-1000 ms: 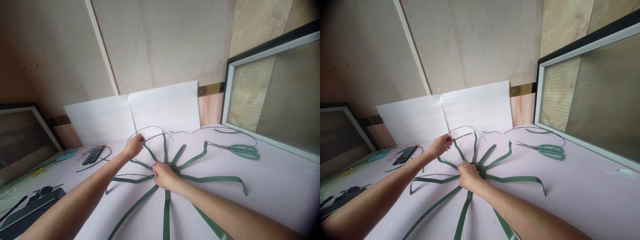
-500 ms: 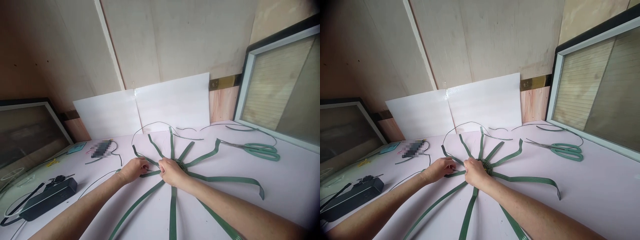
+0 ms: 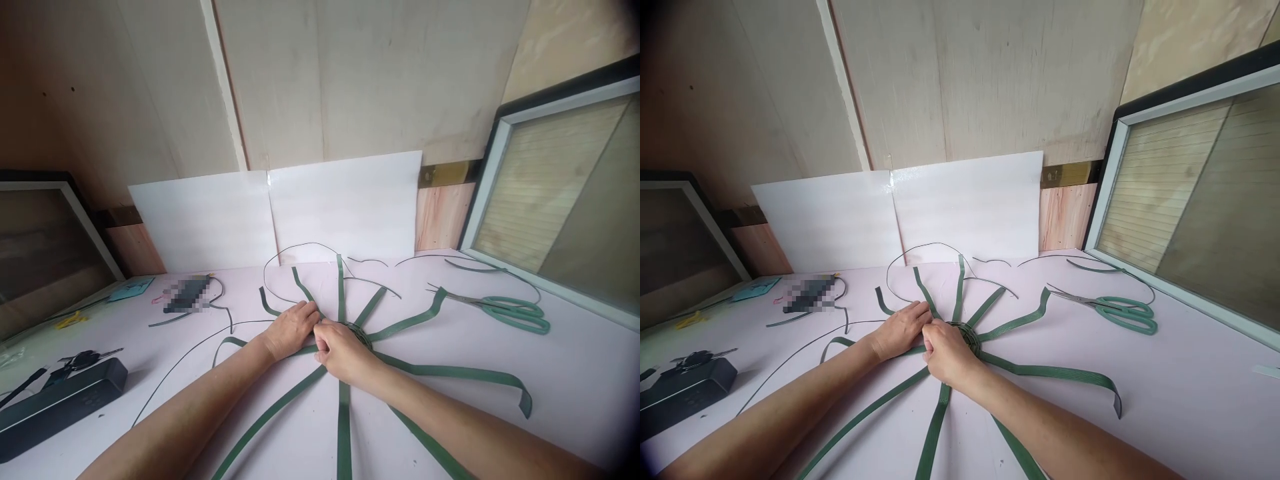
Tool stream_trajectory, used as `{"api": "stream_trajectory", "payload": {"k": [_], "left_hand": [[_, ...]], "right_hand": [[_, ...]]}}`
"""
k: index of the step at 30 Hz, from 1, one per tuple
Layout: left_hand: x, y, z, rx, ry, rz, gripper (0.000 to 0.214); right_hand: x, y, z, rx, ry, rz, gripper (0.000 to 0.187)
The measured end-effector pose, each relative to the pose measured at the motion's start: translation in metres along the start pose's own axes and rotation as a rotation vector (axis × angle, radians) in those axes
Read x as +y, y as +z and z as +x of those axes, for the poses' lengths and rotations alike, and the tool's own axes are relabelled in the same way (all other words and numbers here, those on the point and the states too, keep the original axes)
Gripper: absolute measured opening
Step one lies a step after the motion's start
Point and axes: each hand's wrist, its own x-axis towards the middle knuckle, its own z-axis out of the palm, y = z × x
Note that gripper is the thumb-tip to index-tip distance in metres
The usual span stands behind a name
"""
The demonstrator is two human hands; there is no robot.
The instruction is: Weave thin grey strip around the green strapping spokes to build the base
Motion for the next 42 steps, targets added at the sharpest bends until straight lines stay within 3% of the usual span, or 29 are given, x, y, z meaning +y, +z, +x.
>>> {"api": "stream_trajectory", "payload": {"k": [5,10,14,21,27,31,33,38,42], "left_hand": [[-0.007,0.013,-0.003,0.072,-0.055,-0.140,0.012],[-0.010,0.016,-0.004,0.114,-0.034,-0.157,0.014],[-0.010,0.013,-0.005,0.076,0.037,-0.220,0.018],[-0.007,0.013,-0.007,0.068,-0.093,-0.224,0.022],[-0.007,0.015,-0.004,0.080,-0.052,-0.254,0.014],[-0.007,0.010,-0.003,0.017,-0.092,-0.241,0.016],[-0.007,0.006,-0.004,-0.020,-0.166,-0.222,0.014],[-0.003,0.002,-0.011,-0.034,-0.289,-0.182,0.009],[0.004,-0.001,-0.017,-0.066,-0.331,-0.150,0.011]], "right_hand": [[0.002,0.001,-0.003,0.084,0.059,0.033,0.031],[0.006,0.005,-0.002,0.087,0.061,0.041,0.029],[0.006,0.005,0.000,0.076,0.059,0.032,0.026],[0.007,0.005,-0.003,0.075,0.041,0.022,0.023],[0.009,0.000,-0.004,0.041,0.022,0.096,0.021],[0.014,-0.023,-0.001,-0.065,0.038,0.395,0.014],[0.016,-0.043,0.000,-0.023,0.032,0.506,0.020],[0.015,-0.098,-0.004,0.151,0.027,0.474,0.030],[0.021,-0.122,-0.015,0.229,0.019,0.389,0.032]]}}
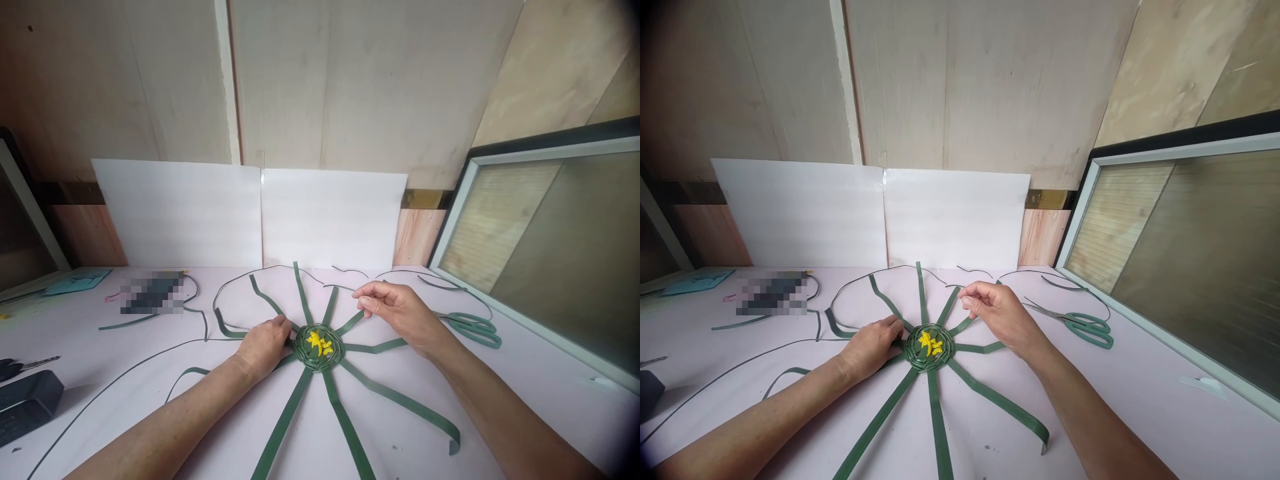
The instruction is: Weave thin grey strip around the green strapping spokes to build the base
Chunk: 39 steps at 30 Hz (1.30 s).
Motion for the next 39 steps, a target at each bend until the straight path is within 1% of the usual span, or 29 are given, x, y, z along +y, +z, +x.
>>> {"api": "stream_trajectory", "payload": {"k": [3,6,9,11,14,15,17,20,22,24,26,28,29,30,31,33,34,36,37,39], "left_hand": [[0.002,-0.001,-0.003,-0.005,-0.011,-0.005,0.011],[0.003,-0.002,-0.003,-0.013,-0.019,-0.021,0.010],[0.003,-0.004,-0.003,-0.023,-0.022,-0.035,0.009],[0.002,-0.004,-0.002,-0.027,-0.019,-0.038,0.008],[-0.001,-0.002,-0.002,-0.026,-0.003,-0.045,0.011],[-0.002,-0.001,-0.002,-0.025,0.000,-0.052,0.013],[-0.003,0.000,-0.001,-0.026,0.000,-0.067,0.015],[-0.003,0.000,-0.001,-0.035,-0.002,-0.068,0.015],[-0.002,-0.001,-0.001,-0.040,-0.005,-0.054,0.012],[0.001,-0.003,-0.001,-0.046,-0.018,-0.032,0.010],[0.003,-0.005,0.000,-0.056,-0.036,-0.009,0.009],[0.006,-0.006,0.000,-0.067,-0.048,0.013,0.011],[0.008,-0.007,0.000,-0.072,-0.054,0.024,0.012],[0.010,-0.008,0.000,-0.078,-0.062,0.034,0.012],[0.012,-0.010,0.000,-0.086,-0.077,0.043,0.013],[0.018,-0.012,-0.001,-0.105,-0.119,0.055,0.016],[0.021,-0.013,-0.001,-0.115,-0.141,0.057,0.017],[0.027,-0.015,-0.003,-0.130,-0.169,0.053,0.018],[0.029,-0.016,-0.005,-0.134,-0.173,0.047,0.018],[0.033,-0.017,-0.007,-0.141,-0.173,0.033,0.018]], "right_hand": [[0.014,-0.008,-0.008,-0.040,0.014,-0.160,0.027],[0.037,-0.011,-0.015,-0.118,0.038,-0.374,0.023],[0.058,-0.015,-0.020,-0.203,0.155,-0.465,0.025],[0.064,-0.018,-0.021,-0.246,0.213,-0.493,0.030],[0.060,-0.017,-0.021,-0.289,0.186,-0.538,0.039],[0.057,-0.015,-0.021,-0.285,0.162,-0.552,0.039],[0.052,-0.009,-0.020,-0.237,0.098,-0.583,0.034],[0.053,0.001,-0.019,-0.154,-0.009,-0.611,0.034],[0.057,0.005,-0.018,-0.165,-0.037,-0.627,0.036],[0.058,0.001,-0.017,-0.167,-0.043,-0.634,0.030],[0.049,-0.006,-0.017,-0.088,-0.063,-0.609,0.022],[0.030,-0.013,-0.019,0.044,-0.071,-0.546,0.022],[0.018,-0.013,-0.021,0.080,-0.054,-0.504,0.022],[0.005,-0.011,-0.024,0.090,-0.029,-0.460,0.021],[-0.008,-0.005,-0.027,0.063,-0.012,-0.418,0.021],[-0.027,0.016,-0.033,-0.080,-0.003,-0.339,0.022],[-0.032,0.029,-0.035,-0.172,-0.011,-0.305,0.021],[-0.031,0.059,-0.035,-0.278,0.004,-0.278,0.020],[-0.026,0.073,-0.033,-0.299,0.024,-0.300,0.021],[-0.011,0.096,-0.027,-0.296,0.041,-0.391,0.025]]}}
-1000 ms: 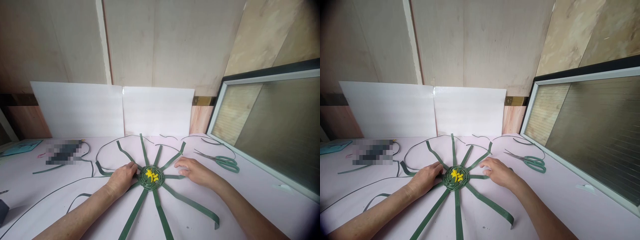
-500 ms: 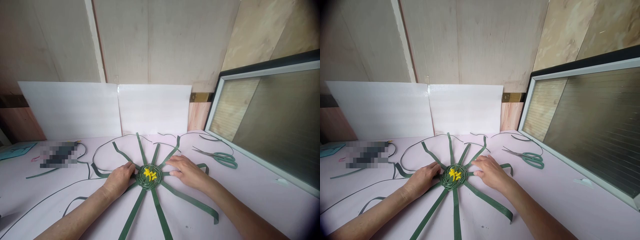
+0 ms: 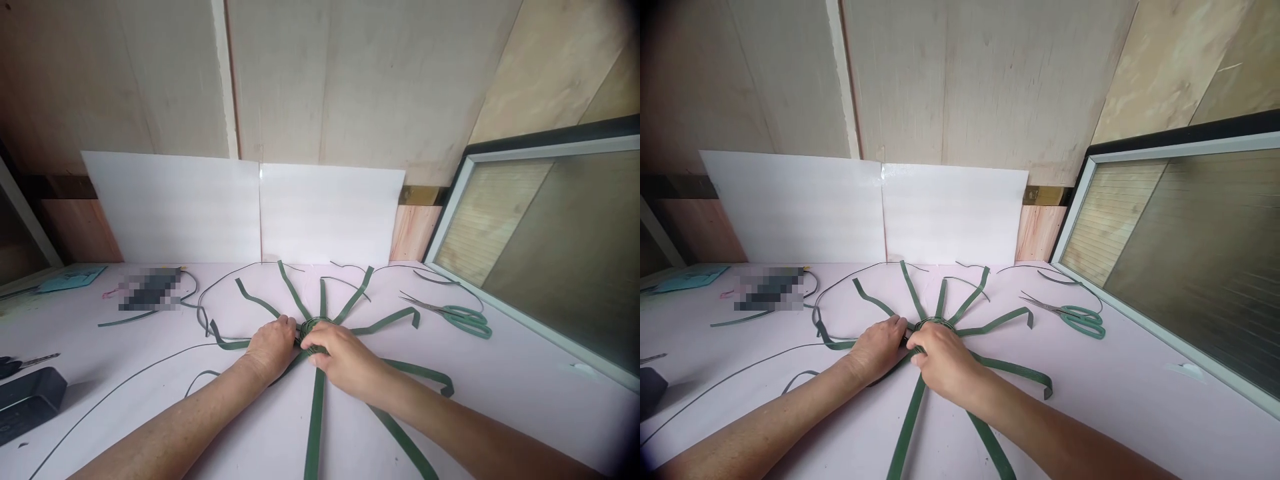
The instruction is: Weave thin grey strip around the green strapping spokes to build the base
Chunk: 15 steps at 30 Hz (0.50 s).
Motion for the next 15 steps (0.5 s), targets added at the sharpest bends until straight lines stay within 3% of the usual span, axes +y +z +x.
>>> {"api": "stream_trajectory", "payload": {"k": [5,15], "left_hand": [[0.000,0.000,-0.003,0.000,0.004,-0.022,0.020],[-0.016,0.001,0.001,0.006,0.090,0.010,0.019]], "right_hand": [[0.024,0.030,0.017,0.104,-0.025,-0.149,0.025],[0.037,0.037,0.008,0.154,-0.267,-0.234,0.021]]}}
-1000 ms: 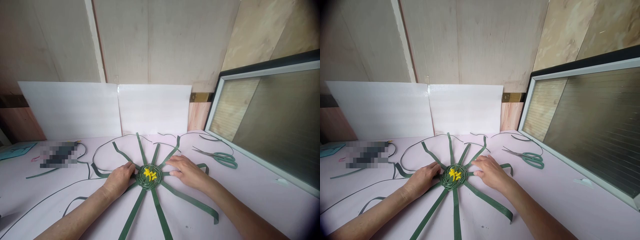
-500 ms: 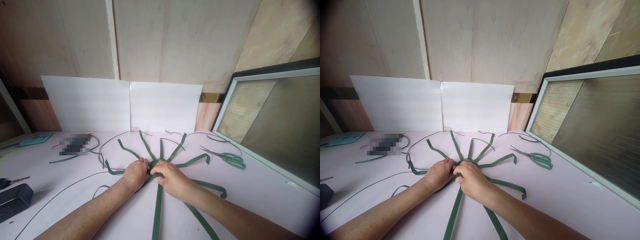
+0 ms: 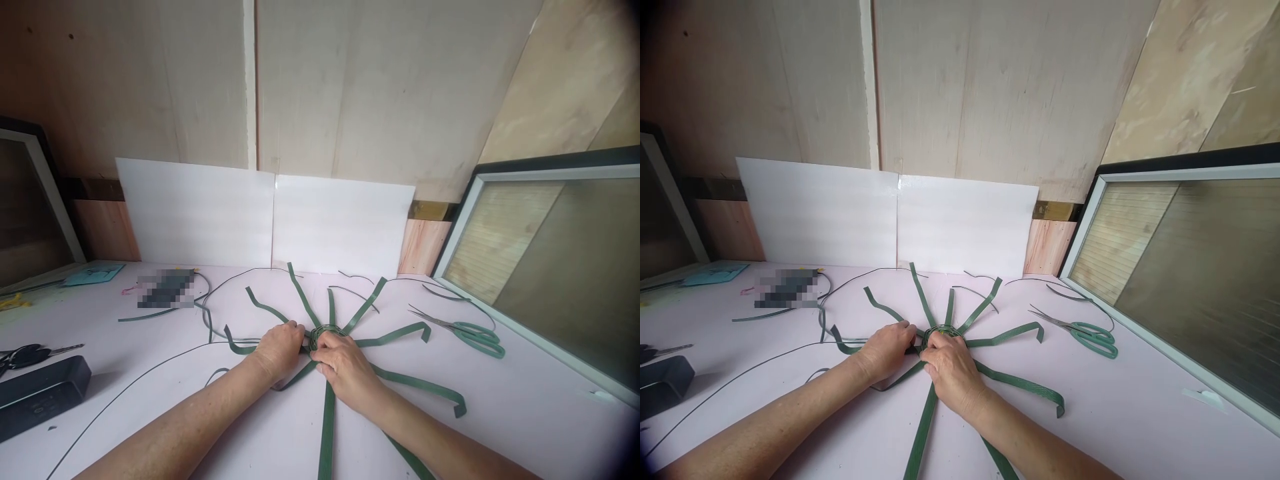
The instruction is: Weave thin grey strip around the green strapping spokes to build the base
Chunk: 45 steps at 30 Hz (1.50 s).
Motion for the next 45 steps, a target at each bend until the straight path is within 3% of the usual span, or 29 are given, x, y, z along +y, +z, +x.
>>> {"api": "stream_trajectory", "payload": {"k": [8,15,20,26,31,34,37,40,45], "left_hand": [[-0.016,0.000,0.001,0.054,0.139,0.052,0.019],[-0.019,0.003,0.002,0.221,0.361,0.193,0.015],[-0.020,0.006,0.002,0.215,0.406,0.182,0.016],[-0.014,-0.007,-0.003,0.046,0.332,0.175,0.020],[-0.012,-0.015,-0.007,-0.027,0.262,0.110,0.020],[-0.014,-0.023,-0.010,-0.096,0.172,0.027,0.016],[-0.019,-0.036,-0.016,-0.180,0.064,0.063,0.028],[-0.027,-0.047,-0.020,-0.246,-0.026,0.104,0.023],[-0.032,-0.045,-0.017,-0.173,-0.068,0.150,0.012]], "right_hand": [[0.006,0.003,0.000,0.031,0.004,0.086,0.024],[0.008,0.005,0.002,0.027,0.018,0.118,0.034],[0.009,0.005,0.001,0.033,0.007,0.126,0.037],[0.009,0.001,-0.001,0.004,-0.025,0.093,0.035],[0.005,-0.003,0.000,-0.044,-0.009,0.019,0.034],[0.003,-0.004,0.001,-0.057,-0.017,0.000,0.035],[0.003,-0.003,0.000,-0.051,-0.030,-0.014,0.037],[0.003,-0.002,-0.001,-0.034,-0.034,-0.010,0.036],[0.003,-0.002,0.000,-0.034,-0.045,0.004,0.034]]}}
